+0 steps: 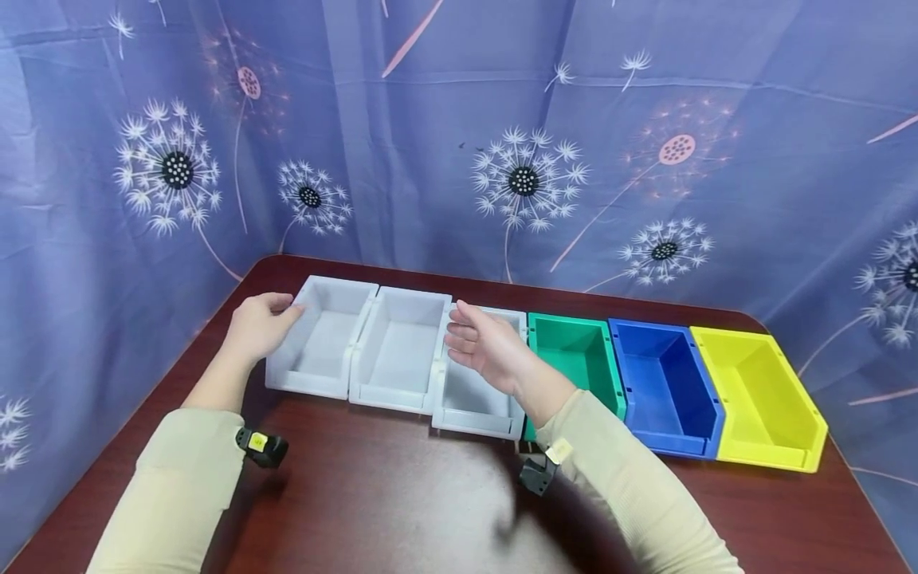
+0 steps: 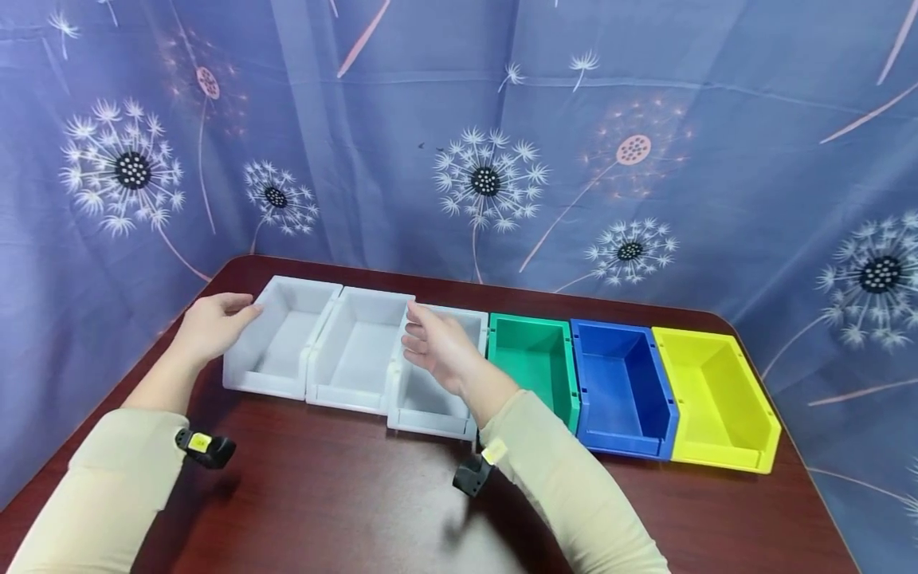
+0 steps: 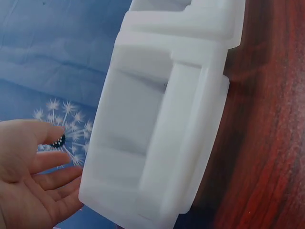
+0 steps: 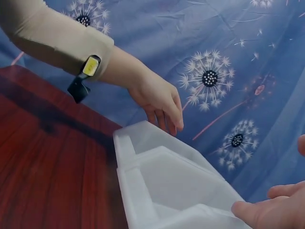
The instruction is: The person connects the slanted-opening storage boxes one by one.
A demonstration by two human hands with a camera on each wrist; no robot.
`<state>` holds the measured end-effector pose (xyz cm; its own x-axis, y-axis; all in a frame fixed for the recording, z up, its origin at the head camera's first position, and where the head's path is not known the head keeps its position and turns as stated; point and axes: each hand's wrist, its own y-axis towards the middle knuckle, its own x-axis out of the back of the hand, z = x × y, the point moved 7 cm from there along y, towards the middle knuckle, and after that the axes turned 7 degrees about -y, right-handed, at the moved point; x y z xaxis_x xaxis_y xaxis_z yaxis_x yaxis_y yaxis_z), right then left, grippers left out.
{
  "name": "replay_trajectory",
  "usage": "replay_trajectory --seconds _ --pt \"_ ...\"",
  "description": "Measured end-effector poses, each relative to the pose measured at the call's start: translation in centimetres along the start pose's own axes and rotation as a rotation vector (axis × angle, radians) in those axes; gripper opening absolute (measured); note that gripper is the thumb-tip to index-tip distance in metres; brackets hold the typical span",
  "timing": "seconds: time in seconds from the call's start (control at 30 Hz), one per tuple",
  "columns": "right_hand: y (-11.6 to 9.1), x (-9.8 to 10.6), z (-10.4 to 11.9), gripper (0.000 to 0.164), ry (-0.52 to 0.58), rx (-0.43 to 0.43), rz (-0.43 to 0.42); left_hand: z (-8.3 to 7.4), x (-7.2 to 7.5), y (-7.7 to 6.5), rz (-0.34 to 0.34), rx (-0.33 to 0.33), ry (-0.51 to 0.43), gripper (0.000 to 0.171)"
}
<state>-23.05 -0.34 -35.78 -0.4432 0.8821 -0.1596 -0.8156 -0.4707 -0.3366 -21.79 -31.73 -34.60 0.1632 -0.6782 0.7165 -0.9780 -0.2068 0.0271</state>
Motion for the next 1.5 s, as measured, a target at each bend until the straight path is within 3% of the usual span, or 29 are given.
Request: replay_trajectory --seconds 0.23,0.57,0.83,1.13,1.27,1.5 --pt "0.3 -0.9 -0.5 0.063 0.000 -0.041 0.013 2.3 -0.2 0.3 -0.038 0.080 -0.010 0.039" --pt "1.0 -2.0 0.5 0.061 -0.017 -0.056 0.006 2.3 0.0 0.6 -0.042 0.082 -0.043 0.038" --pt "2.3 -2.5 -0.1 0.064 -0.030 -0.041 -0.033 3.8 1.4 0.5 -0.070 0.099 -0.049 0.039" --pt "5.5 -3.1 -0.1 0.059 -0.184 -0.047 -0.152 6.1 1.5 0.8 -0.084 0.148 -0.213 0.041" --pt "6.5 -3.8 -0.4 0.069 -0.319 -0.084 -0.177 6.7 1.4 1.0 -0.088 0.178 -0.290 0.043" --pt "7.5 -4.1 0.2 0.067 -0.898 -0.018 -0.317 7.7 1.6 1.4 -0.073 0.218 -0.345 0.045"
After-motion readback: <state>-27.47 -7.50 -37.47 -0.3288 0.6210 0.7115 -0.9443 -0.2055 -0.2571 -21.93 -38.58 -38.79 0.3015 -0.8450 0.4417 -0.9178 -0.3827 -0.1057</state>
